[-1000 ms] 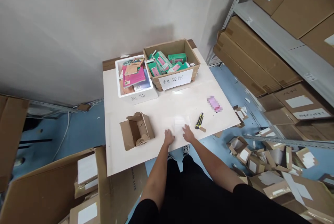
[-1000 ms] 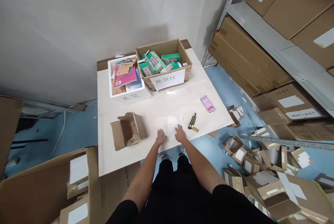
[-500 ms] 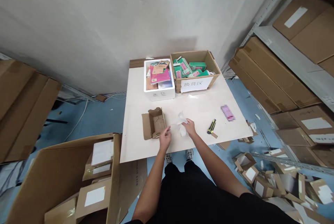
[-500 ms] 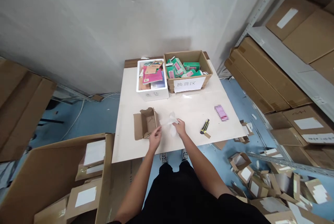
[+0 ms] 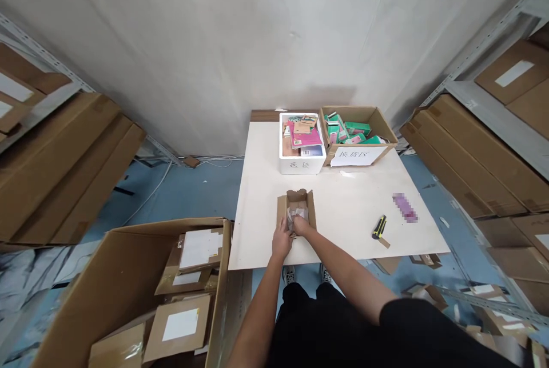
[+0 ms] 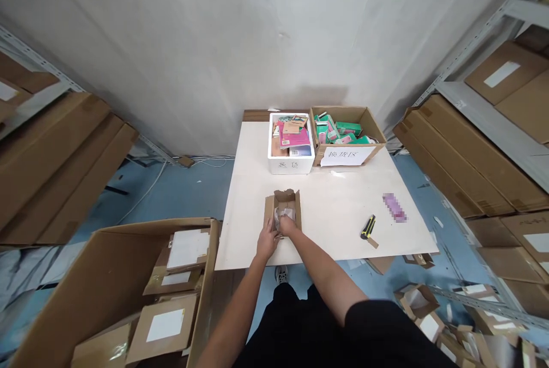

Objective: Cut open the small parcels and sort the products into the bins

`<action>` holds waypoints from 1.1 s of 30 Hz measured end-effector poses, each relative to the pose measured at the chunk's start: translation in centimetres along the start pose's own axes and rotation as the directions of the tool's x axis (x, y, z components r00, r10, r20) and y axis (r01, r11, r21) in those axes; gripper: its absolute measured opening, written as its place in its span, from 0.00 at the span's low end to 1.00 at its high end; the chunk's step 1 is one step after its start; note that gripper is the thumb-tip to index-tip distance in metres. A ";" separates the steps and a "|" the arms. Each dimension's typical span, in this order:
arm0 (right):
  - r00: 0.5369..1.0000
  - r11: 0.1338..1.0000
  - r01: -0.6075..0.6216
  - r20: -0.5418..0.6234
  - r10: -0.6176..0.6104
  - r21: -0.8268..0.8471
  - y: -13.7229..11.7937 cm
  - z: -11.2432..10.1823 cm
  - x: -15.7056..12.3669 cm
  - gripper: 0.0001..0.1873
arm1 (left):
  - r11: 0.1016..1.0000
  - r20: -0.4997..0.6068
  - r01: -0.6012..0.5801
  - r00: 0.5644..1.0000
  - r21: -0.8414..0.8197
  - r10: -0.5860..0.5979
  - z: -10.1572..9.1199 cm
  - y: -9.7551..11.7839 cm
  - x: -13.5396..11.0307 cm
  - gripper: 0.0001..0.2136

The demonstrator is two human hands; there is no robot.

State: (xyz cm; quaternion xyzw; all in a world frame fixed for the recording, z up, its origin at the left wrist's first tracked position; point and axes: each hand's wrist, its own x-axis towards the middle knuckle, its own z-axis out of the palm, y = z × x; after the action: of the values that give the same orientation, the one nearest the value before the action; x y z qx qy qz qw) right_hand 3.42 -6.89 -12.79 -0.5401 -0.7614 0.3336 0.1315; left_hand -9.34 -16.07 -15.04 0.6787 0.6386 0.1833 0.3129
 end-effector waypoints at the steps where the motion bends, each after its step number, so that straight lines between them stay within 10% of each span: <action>1: 1.000 1.000 -0.004 0.000 0.004 -0.008 0.7 0.3 -0.8 0.33 | 1.000 -0.007 -0.004 1.000 0.001 0.004 0.1 0.0 -0.2 0.09; 9: 0.944 0.995 0.069 -0.319 -0.090 -0.077 5.7 -5.0 -8.2 0.33 | 0.994 -0.093 -0.107 0.990 0.003 0.107 -0.7 4.9 0.7 0.13; 18: 0.825 0.956 -0.251 -0.550 0.130 -0.151 12.1 -16.8 -19.6 0.23 | 0.915 -0.017 -0.396 0.917 0.080 0.398 3.7 21.4 5.2 0.12; 26: 0.420 0.767 -0.633 -0.787 0.453 0.104 23.9 -24.0 -38.6 0.14 | 0.752 0.258 -0.648 0.711 -0.121 0.654 18.6 41.8 4.2 0.11; 33: -0.023 0.502 -0.791 -0.837 0.547 0.350 30.7 -26.7 -54.8 0.15 | 0.554 0.470 -0.781 0.389 -0.288 0.792 32.3 56.5 -1.7 0.17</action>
State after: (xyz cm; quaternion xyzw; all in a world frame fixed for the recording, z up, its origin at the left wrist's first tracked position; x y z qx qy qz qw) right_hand 61.84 -41.02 -4.13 -0.9323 -0.2324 -0.0781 0.2661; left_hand 53.91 -23.27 -1.35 0.9166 0.1202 0.1118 0.3645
